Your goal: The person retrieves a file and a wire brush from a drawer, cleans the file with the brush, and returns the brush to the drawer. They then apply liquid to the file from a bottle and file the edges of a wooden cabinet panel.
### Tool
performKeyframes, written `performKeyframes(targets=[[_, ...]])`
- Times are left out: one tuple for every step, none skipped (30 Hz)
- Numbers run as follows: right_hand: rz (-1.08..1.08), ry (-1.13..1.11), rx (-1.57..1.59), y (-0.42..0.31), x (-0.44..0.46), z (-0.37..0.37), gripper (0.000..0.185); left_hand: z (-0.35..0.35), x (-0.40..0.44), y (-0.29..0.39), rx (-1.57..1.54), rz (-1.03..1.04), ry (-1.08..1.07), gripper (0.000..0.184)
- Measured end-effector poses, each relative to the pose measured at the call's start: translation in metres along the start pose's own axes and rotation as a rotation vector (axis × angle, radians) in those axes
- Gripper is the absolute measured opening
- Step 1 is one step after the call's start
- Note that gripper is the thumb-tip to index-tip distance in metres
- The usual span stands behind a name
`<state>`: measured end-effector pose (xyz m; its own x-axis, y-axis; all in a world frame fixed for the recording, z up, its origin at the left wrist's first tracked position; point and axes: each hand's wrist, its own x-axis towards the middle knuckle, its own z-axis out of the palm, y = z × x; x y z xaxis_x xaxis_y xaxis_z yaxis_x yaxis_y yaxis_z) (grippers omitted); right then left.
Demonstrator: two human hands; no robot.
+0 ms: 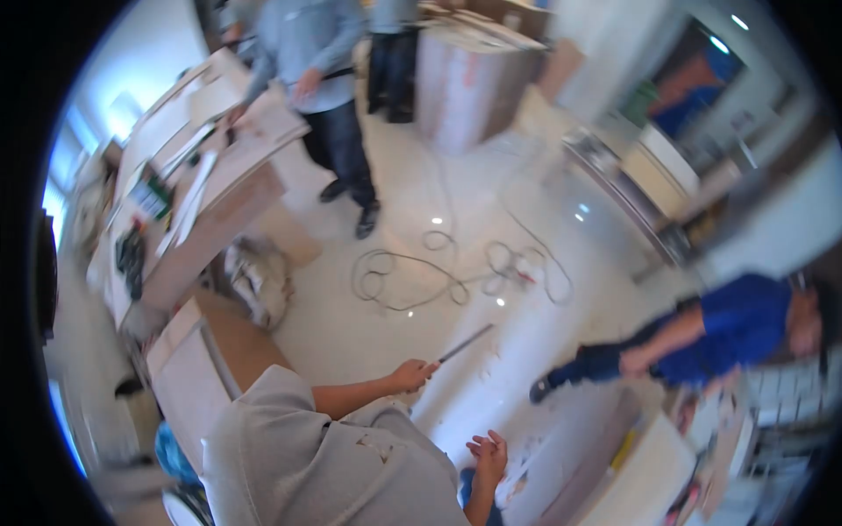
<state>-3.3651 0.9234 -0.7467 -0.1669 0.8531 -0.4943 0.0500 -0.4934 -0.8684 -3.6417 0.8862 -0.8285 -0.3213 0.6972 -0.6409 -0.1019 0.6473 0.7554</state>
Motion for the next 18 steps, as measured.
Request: performKeyframes(targets=[[0.042, -0.086, -0.046, -0.001, 0.023, 0.009, 0.027, -0.018, -0.002, 0.013, -0.011, 0.017, 0.007, 0.067], [0.086, -0.171, -0.093, 0.001, 0.05, 0.019, 0.027, -0.035, -0.002, 0.018, -0.021, 0.032, 0.015, 0.067], [0.13, -0.253, -0.139, 0.002, 0.078, 0.03, 0.027, -0.048, 0.004, 0.014, 0.025, 0.097, 0.119, 0.067], [0.151, -0.314, -0.226, -0.002, 0.104, 0.045, 0.027, -0.066, 0.014, 0.009, 0.082, 0.157, 0.221, 0.067], [0.164, -0.372, -0.301, -0.007, 0.132, 0.062, 0.027, -0.083, 0.021, 0.009, 0.156, 0.215, 0.323, 0.067], [0.169, -0.427, -0.372, -0.013, 0.16, 0.081, 0.028, -0.099, 0.021, 0.015, 0.113, 0.183, 0.422, 0.067], [0.109, -0.497, -0.426, -0.019, 0.184, 0.104, 0.031, -0.115, 0.018, 0.023, 0.072, 0.152, 0.512, 0.066], [0.076, -0.557, -0.443, -0.025, 0.208, 0.127, 0.032, -0.128, 0.018, 0.029, 0.036, 0.122, 0.591, 0.065], [0.046, -0.6, -0.452, -0.036, 0.225, 0.158, 0.033, -0.145, 0.022, 0.031, 0.019, 0.087, 0.67, 0.064], [0.018, -0.63, -0.456, -0.046, 0.24, 0.181, 0.035, -0.159, 0.027, 0.033, 0.007, 0.055, 0.736, 0.062], [0.015, -0.713, -0.494, -0.052, 0.257, 0.197, 0.032, -0.166, 0.031, 0.034, 0.002, 0.033, 0.804, 0.061], [0.007, -0.8, -0.538, -0.062, 0.278, 0.222, 0.031, -0.176, 0.037, 0.036, -0.04, 0.036, 0.836, 0.06], [-0.012, -0.897, -0.592, -0.075, 0.304, 0.247, 0.029, -0.185, 0.045, 0.04, -0.094, 0.045, 0.881, 0.06], [-0.006, -0.959, -0.662, -0.084, 0.329, 0.273, 0.027, -0.195, 0.053, 0.043, -0.149, 0.061, 0.931, 0.059], [0.002, -0.998, -0.718, -0.089, 0.349, 0.296, 0.025, -0.201, 0.059, 0.042, -0.166, -0.046, 0.958, 0.058], [0.01, -0.999, -0.751, -0.097, 0.366, 0.32, 0.023, -0.211, 0.072, 0.044, -0.157, -0.135, 0.953, 0.057], [-0.051, -1.098, -0.693, -0.102, 0.381, 0.346, 0.021, -0.208, 0.087, 0.042, -0.025, -0.075, 1.233, 0.057], [-0.108, -1.171, -0.643, -0.108, 0.391, 0.371, 0.02, -0.217, 0.073, 0.069, -0.108, -0.105, 1.133, 0.058]])
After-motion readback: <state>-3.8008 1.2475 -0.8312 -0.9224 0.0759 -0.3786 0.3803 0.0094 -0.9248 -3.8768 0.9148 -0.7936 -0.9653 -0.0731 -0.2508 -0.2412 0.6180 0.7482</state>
